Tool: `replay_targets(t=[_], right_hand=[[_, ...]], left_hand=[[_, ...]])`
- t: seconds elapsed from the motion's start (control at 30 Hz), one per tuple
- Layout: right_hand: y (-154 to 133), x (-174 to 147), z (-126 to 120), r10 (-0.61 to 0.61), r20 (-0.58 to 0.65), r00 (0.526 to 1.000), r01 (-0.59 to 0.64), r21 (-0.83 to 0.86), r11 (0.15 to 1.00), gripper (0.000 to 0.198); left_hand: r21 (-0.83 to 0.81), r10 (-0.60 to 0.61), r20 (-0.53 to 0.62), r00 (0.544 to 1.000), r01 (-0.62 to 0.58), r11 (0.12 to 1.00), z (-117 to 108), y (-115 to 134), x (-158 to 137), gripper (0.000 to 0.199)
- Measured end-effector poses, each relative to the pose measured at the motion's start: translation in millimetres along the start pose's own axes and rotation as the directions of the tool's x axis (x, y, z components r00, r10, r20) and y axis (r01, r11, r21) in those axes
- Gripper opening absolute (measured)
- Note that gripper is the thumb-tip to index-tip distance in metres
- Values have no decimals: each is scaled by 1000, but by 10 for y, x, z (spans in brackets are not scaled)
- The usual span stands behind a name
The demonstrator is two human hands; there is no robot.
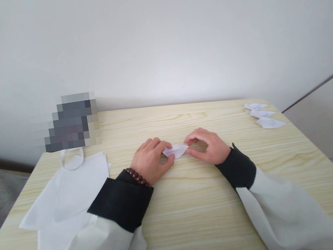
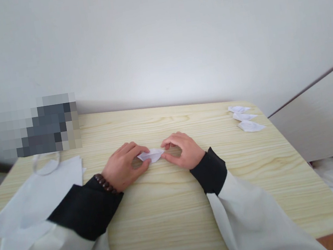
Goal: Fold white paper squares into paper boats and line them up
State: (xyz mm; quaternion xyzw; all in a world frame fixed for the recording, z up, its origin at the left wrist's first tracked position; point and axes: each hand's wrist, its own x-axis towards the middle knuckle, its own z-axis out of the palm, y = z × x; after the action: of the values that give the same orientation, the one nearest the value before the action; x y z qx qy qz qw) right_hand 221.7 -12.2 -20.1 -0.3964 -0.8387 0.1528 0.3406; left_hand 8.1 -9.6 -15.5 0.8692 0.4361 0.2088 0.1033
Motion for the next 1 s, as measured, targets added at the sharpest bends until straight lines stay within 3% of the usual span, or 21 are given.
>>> replay_targets(t=[0.13,0.27,0.4,0.5,0.7,0.83,1.0], right_hand=[[23,-7,-31,33,-40,999,-31,50,998,7],[19,-16,-21,119,-150,981,-114,41,993,10],[36,-23,-27,121,-176,977,-118,25,993,13],[38,-20,-17,74,-142,987,-73,9,997,14],[1,-3,54,16,-90,996,-17,-17,1000,14],[-10,7,57,52,-131,990,-53,-4,999,11],[54,-4,22,154,-236,960,-153,22,988,10]], left_hand=[[-163,-75,-36,997,68,984,-9,-55,9,26],[-396,-231,-20,973,204,895,-59,-141,22,27],[-490,-279,3,960,245,837,-93,-192,24,23],[-509,-270,-27,962,220,832,-99,-186,31,20],[-415,-171,-100,980,115,902,-117,-140,54,15],[-456,-214,-92,972,150,877,-100,-155,47,15],[-532,-290,-84,953,203,822,-74,-182,70,31]])
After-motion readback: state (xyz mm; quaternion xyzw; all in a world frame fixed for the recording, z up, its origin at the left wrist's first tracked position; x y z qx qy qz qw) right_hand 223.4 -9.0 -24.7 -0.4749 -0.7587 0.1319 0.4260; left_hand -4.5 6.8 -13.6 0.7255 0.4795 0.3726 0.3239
